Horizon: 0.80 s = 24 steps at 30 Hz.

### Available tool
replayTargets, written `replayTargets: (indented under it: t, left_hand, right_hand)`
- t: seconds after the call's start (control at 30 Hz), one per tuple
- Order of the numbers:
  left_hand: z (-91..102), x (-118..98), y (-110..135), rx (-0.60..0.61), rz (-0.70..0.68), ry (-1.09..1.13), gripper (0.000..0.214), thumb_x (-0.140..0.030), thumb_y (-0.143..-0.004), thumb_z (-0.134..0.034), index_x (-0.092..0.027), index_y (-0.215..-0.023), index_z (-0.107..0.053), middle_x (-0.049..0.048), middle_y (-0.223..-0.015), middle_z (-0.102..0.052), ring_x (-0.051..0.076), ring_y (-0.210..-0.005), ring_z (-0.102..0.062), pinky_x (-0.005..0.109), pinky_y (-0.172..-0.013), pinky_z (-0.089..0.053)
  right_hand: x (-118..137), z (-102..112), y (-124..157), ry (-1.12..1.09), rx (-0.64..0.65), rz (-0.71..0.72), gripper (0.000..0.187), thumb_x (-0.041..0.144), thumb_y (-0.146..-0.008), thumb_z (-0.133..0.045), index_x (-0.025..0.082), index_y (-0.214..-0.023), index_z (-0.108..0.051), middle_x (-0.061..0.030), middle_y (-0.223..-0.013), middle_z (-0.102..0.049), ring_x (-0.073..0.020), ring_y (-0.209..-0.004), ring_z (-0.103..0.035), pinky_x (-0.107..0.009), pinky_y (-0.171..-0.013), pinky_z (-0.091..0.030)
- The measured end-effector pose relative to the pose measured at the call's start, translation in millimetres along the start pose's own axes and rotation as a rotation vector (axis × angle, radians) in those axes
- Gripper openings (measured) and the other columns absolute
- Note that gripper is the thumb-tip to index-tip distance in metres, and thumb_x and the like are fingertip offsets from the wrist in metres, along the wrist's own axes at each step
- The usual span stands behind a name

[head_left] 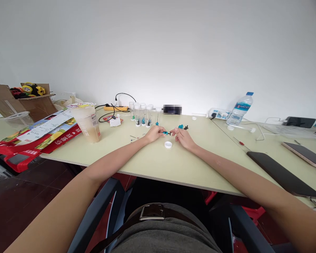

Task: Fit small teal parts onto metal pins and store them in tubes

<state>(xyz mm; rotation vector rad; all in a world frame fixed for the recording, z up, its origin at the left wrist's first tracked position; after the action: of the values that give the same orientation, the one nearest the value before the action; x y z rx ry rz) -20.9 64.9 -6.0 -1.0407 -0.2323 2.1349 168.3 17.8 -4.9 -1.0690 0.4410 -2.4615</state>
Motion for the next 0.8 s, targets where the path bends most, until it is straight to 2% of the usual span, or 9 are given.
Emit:
replayTargets:
  t: [0.1,0.27,0.43,0.6,0.8]
  left_hand:
    - [-0.1,1.7,-0.3,0.003,-0.005,-0.032,0.022,-0.027,-0.072,-0.058,-0.015,-0.087,-0.067,0.0019,-0.077,-0.065,0.013,-0.069,-0.053,0.024,-0.066,-0.04]
    - [-0.6,5.7,-2.0,-0.016,-0.004,-0.073,0.023,-0.027,-0.073,-0.056,-0.015,-0.089,-0.067,0.0016,-0.076,-0.065,0.012,-0.067,-0.052,0.024,-0.065,-0.039]
    - [-0.4,4.8,-1.6,-0.011,-0.01,-0.08,0.021,-0.026,-0.074,-0.055,-0.015,-0.088,-0.067,0.0009,-0.072,-0.064,0.012,-0.065,-0.05,0.024,-0.064,-0.038]
    - [-0.3,2.9,-0.2,-0.02,-0.046,-0.074,0.021,-0.025,-0.075,-0.054,-0.015,-0.089,-0.066,-0.0003,-0.068,-0.062,0.011,-0.063,-0.049,0.023,-0.063,-0.037]
    - [-0.9,1.1,0.5,-0.015,-0.069,-0.086,0.02,-0.025,-0.075,-0.055,-0.016,-0.091,-0.064,-0.0011,-0.066,-0.06,0.011,-0.062,-0.049,0.022,-0.062,-0.036]
  right_hand:
    - [0.2,0.2,0.1,-0.003,0.006,-0.036,0.063,0.062,-0.086,-0.02,0.016,-0.082,-0.064,-0.0063,-0.084,-0.065,-0.0128,-0.057,-0.056,-0.028,-0.061,-0.045]
    - [1.1,0.2,0.2,-0.021,-0.006,0.008,0.061,0.061,-0.086,-0.019,0.019,-0.095,-0.062,-0.0047,-0.091,-0.063,-0.0107,-0.055,-0.055,-0.026,-0.059,-0.044]
    - [0.2,-0.5,0.6,-0.048,-0.003,-0.029,0.063,0.062,-0.086,-0.02,0.016,-0.088,-0.063,-0.0064,-0.09,-0.064,-0.0111,-0.055,-0.055,-0.026,-0.059,-0.044]
    - [3.6,0.8,1.4,-0.034,0.0,0.004,0.061,0.061,-0.087,-0.019,0.019,-0.098,-0.061,-0.0046,-0.091,-0.063,-0.01,-0.054,-0.055,-0.025,-0.059,-0.043]
    - [-1.1,-1.0,0.0,-0.032,0.033,-0.037,0.068,0.063,-0.085,-0.017,0.015,-0.08,-0.064,-0.0064,-0.083,-0.065,-0.0116,-0.06,-0.056,-0.025,-0.06,-0.042]
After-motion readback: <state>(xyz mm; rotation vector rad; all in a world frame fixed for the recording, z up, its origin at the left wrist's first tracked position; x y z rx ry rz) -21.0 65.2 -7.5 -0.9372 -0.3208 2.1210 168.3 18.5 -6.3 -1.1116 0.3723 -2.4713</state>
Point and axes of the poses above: each hand's wrist, its own y-axis away from the middle knuckle, its own z-axis out of the back of the hand, x = y × z, the point moved 1 cm from there along -y, towards the middle knuckle
